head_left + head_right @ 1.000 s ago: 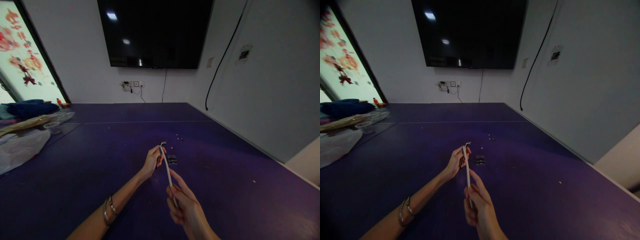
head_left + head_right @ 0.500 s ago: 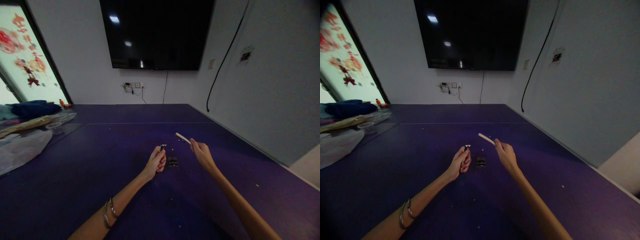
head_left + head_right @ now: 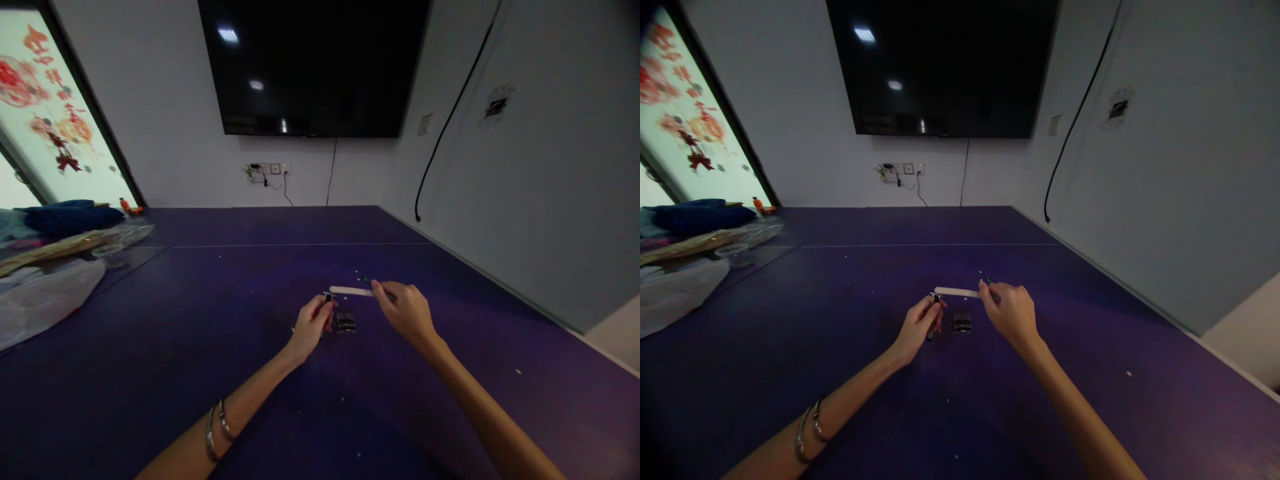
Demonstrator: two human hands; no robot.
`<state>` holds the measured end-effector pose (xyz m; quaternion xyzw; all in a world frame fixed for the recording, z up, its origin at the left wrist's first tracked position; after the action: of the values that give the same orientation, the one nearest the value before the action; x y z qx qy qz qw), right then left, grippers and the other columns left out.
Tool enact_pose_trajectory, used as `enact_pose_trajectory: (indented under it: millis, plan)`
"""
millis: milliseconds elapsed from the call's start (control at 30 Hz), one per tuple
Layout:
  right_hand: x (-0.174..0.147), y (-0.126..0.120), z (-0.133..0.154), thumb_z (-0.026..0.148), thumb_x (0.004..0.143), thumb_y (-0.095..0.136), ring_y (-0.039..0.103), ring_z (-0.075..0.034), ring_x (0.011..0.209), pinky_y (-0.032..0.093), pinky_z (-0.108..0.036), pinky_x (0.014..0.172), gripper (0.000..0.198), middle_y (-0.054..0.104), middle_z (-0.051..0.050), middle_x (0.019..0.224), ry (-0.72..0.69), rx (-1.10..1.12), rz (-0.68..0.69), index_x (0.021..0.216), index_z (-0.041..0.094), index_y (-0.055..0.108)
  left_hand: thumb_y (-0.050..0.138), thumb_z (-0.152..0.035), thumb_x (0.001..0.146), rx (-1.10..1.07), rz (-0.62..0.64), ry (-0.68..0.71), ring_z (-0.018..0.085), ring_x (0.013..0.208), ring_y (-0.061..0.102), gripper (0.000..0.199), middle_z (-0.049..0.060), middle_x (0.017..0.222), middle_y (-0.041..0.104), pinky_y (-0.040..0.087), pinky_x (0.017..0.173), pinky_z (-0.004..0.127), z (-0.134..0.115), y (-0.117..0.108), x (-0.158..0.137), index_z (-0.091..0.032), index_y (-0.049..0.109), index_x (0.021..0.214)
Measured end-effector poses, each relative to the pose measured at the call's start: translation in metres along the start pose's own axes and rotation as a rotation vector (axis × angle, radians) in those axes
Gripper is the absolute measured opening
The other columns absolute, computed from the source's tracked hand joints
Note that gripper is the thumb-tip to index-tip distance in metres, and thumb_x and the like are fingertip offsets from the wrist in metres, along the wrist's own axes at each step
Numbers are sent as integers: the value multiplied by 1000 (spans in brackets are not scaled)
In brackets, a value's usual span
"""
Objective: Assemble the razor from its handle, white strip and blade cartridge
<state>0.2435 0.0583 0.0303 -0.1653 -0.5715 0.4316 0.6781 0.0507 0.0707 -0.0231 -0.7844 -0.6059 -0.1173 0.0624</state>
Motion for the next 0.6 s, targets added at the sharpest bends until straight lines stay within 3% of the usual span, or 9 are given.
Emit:
enact_pose_trajectory:
  millis: [133,300,600]
  plan:
    - [2,0,-7,39,88,38,55,-15,55,26,-27,57,44,64,-6,60,-81,-32,25,53,18,57,52,-44,80,19,-41,31,8,50,41,29,-4,57,43,32,47,20,-3,2,-1,-15,56,84]
    - [4,3,-13,38,87,38,50,-12,51,27,-26,57,44,57,-4,53,-64,24,21,50,18,50,52,-44,80,31,-77,42,8,51,40,29,-4,58,43,31,48,20,-1,3,-2,-16,55,83]
    - [4,10,-19,38,87,37,47,-12,52,28,-26,57,42,53,-2,55,-65,83,30,52,18,46,52,-46,80,-139,17,6,7,49,37,31,-5,56,41,33,50,20,-3,7,-4,-16,53,84]
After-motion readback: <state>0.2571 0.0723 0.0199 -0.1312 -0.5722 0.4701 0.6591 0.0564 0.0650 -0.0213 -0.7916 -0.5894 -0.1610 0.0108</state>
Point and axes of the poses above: each hand's wrist, its own x-axis towards the middle knuckle, its own y-axis out of the palm, z = x × y, the point moved 1 cm from there along x, towards the middle knuckle
